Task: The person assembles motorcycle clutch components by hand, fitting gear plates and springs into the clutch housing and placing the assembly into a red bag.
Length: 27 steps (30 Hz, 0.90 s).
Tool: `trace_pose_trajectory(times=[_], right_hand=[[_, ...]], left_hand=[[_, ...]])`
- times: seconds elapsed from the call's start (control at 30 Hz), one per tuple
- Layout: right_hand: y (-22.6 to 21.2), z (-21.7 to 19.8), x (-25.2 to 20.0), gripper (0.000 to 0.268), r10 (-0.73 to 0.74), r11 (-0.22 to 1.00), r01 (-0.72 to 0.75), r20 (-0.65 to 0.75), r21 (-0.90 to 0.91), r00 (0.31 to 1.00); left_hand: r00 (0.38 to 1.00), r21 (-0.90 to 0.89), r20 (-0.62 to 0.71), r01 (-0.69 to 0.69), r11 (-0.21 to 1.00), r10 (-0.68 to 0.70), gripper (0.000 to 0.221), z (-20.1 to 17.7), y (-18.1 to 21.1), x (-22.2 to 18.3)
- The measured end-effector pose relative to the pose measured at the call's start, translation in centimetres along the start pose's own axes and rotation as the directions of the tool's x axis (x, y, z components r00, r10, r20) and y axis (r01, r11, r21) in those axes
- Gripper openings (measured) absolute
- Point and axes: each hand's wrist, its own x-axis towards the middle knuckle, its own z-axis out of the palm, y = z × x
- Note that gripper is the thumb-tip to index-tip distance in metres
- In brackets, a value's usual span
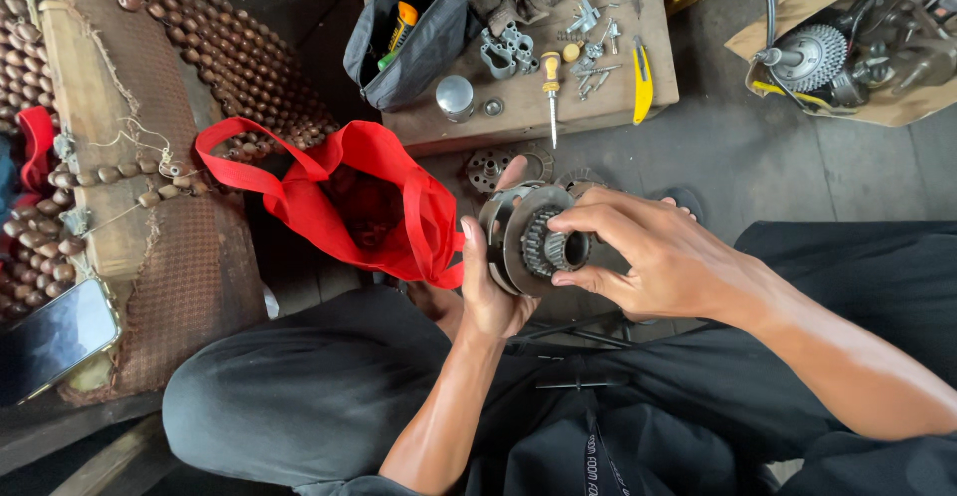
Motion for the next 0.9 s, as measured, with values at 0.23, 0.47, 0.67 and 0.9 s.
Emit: trace_pose_trajectory(times=[0.23, 0.47, 0.67, 0.9], right_hand=[[-1.1, -0.3, 0.9, 0.039, -0.064, 0.996, 0.065, 0.011, -0.059, 0.998], [-1.5, 0.0, 0.5, 0.037, -0.110, 0.985, 0.111, 0.014, -0.135, 0.994], [-2.5, -0.2, 0.8, 0.036, -0.116, 0.978, 0.113, -0.005, -0.173, 0.993], [-2.4, 0.5, 0.4, 0.041, -0.102, 0.983, 0.087, -0.083, -0.164, 0.991]], left_hand=[[0.998, -0.081, 0.027, 0.053, 0.995, -0.051, 0.085, 0.9, 0.1, -0.4], [0.990, -0.246, 0.084, 0.133, 0.960, -0.116, 0.088, 0.1, -0.5, -0.5], [0.987, -0.290, 0.106, 0.150, 0.945, -0.124, 0.087, 0.8, -0.2, -0.6], [0.988, -0.208, 0.124, 0.112, 0.972, -0.088, 0.087, 0.5, -0.2, -0.5]])
